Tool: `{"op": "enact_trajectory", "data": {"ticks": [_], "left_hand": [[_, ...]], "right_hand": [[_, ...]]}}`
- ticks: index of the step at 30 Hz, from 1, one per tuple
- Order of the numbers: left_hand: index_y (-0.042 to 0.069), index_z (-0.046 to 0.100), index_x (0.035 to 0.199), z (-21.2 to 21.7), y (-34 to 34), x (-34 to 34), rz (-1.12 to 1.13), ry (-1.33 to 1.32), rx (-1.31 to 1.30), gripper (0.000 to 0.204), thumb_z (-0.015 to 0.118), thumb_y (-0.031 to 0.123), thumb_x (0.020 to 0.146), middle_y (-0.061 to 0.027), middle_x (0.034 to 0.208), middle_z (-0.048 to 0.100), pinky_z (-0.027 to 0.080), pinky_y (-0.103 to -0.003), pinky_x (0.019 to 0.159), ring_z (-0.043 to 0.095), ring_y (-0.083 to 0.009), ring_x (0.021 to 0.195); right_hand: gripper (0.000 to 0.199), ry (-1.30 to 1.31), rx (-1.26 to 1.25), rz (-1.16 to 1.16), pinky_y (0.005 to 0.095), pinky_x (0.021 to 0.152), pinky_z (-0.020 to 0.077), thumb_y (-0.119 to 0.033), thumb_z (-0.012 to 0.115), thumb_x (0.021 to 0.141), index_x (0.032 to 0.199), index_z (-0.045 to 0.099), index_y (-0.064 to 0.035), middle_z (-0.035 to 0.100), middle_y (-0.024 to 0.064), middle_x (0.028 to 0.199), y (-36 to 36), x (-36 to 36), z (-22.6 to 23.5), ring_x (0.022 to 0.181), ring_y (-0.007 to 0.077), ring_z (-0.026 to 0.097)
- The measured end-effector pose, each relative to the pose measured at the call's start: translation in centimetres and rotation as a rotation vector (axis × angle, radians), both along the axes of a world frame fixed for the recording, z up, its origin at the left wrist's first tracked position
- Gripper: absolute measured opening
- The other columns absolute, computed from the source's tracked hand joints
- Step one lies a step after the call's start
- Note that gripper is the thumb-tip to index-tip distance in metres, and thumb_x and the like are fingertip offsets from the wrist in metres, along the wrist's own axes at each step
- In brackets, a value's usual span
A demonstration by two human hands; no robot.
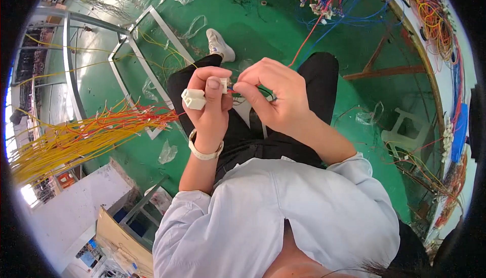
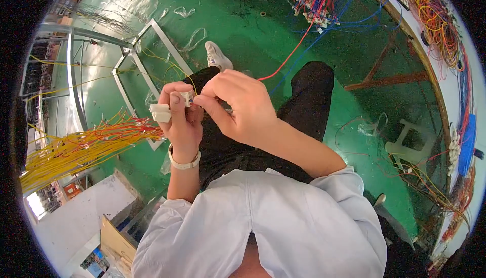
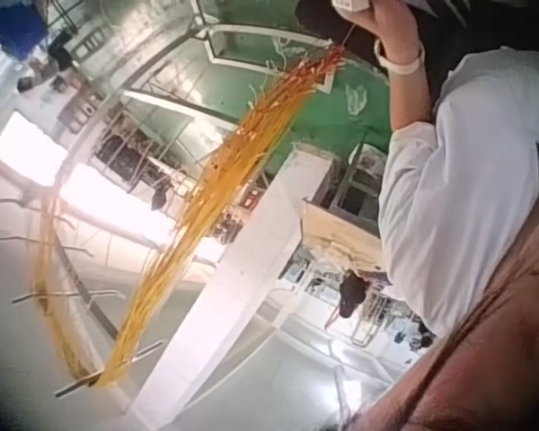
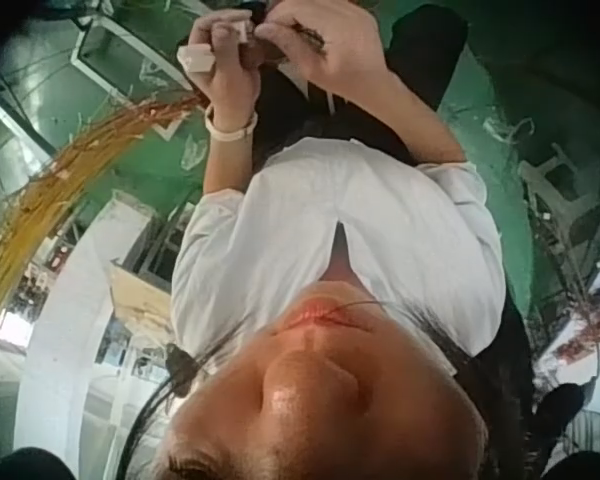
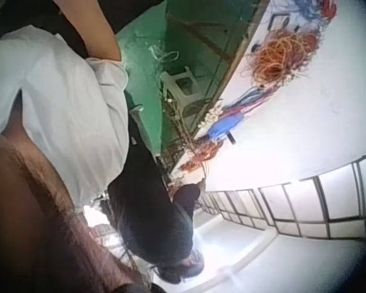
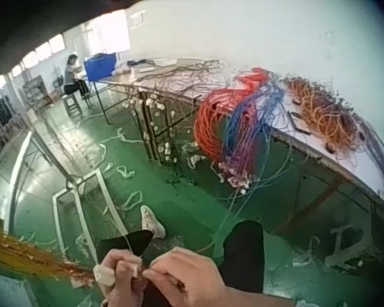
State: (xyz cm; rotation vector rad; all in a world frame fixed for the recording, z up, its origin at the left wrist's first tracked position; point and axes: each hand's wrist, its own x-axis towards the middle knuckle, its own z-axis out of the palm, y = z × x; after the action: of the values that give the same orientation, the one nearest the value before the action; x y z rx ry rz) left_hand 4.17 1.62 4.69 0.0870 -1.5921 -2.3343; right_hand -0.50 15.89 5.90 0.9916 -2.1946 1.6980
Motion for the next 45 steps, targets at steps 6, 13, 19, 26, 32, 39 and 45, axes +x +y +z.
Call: {"op": "enact_trajectory", "data": {"ticks": [6,13,19,26,32,39,45], "left_hand": [[-0.001,0.059,0.097,0.1,-0.7,-1.0,-0.192,-0.086,0.174,0.021,0.053,0.019,0.096,0.0025,0.07,0.052,0.021,-0.018,0.043,0.034,0.0,0.05],[0.005,0.05,0.108,-1.2,-0.7,-3.6,-0.254,-0.195,0.631,0.028,0.044,0.031,0.099,0.0,0.079,0.047,0.034,-0.025,0.064,0.04,-0.01,0.072],[0.007,0.048,0.112,-0.9,0.0,-2.8,-0.253,-0.281,0.529,0.03,0.044,0.033,0.099,-0.0014,0.083,0.05,0.04,-0.027,0.07,0.046,-0.0113,0.078],[0.005,0.049,0.114,-1.0,0.0,-3.3,-0.252,-0.282,0.43,0.028,0.044,0.029,0.099,-0.0039,0.086,0.055,0.045,-0.03,0.072,0.053,-0.0136,0.08],[0.004,0.051,0.111,-1.6,-0.1,-4.0,-0.174,-0.327,0.367,0.026,0.045,0.027,0.099,-0.003,0.083,0.055,0.045,-0.027,0.076,0.055,-0.0137,0.084],[0.008,0.053,0.108,-2.3,0.7,-4.1,-0.231,-0.225,0.242,0.019,0.043,0.023,0.1,-0.0009,0.083,0.054,0.045,-0.022,0.065,0.053,-0.0083,0.074],[0.006,0.053,0.105,-2.4,0.9,-3.9,-0.211,-0.172,0.249,0.02,0.043,0.023,0.1,0.0003,0.083,0.056,0.047,-0.023,0.066,0.056,-0.0071,0.075]], "right_hand": [[0.007,0.018,-0.036,-0.007,0.03,0.062,0.0468,-0.005,0.069,0.078,0.079,0.063,-0.0014,0.064,0.0089,0.078,0.0,-0.6,0.0,0.069,0.0217,0.059],[0.02,0.197,0.015,-0.156,0.033,0.061,0.0477,-0.01,0.076,0.071,0.082,0.059,-0.0057,0.057,0.0097,0.082,-2.1,2.0,-1.0,0.071,0.0254,0.058],[0.018,-0.121,0.027,-0.15,0.0333,0.062,0.0494,-0.006,0.073,0.073,0.083,0.059,-0.0015,0.058,0.0108,0.084,-2.4,1.6,-4.6,0.069,0.0255,0.06],[0.013,-0.472,0.01,0.031,0.0288,0.06,0.0492,-0.009,0.064,0.085,0.092,0.057,-0.0002,0.059,0.0063,0.079,-1.2,0.4,-3.9,0.069,0.0165,0.06],[0.015,-1.046,-0.311,0.232,0.0217,0.046,0.0445,-0.009,0.058,0.09,0.099,0.058,0.0021,0.056,0.0032,0.063,-0.8,0.7,-3.4,0.049,0.0085,0.055],[0.011,-0.449,-0.017,-0.045,0.0245,0.052,0.0493,-0.004,0.063,0.085,0.092,0.058,0.0018,0.061,0.0066,0.076,-2.1,0.3,-5.3,0.06,0.0118,0.062],[0.02,-0.053,0.16,-0.116,0.0359,0.066,0.0491,0.002,0.064,0.074,0.092,0.057,-0.0014,0.059,0.0144,0.085,-1.6,-0.3,-5.4,0.078,0.033,0.061]]}}
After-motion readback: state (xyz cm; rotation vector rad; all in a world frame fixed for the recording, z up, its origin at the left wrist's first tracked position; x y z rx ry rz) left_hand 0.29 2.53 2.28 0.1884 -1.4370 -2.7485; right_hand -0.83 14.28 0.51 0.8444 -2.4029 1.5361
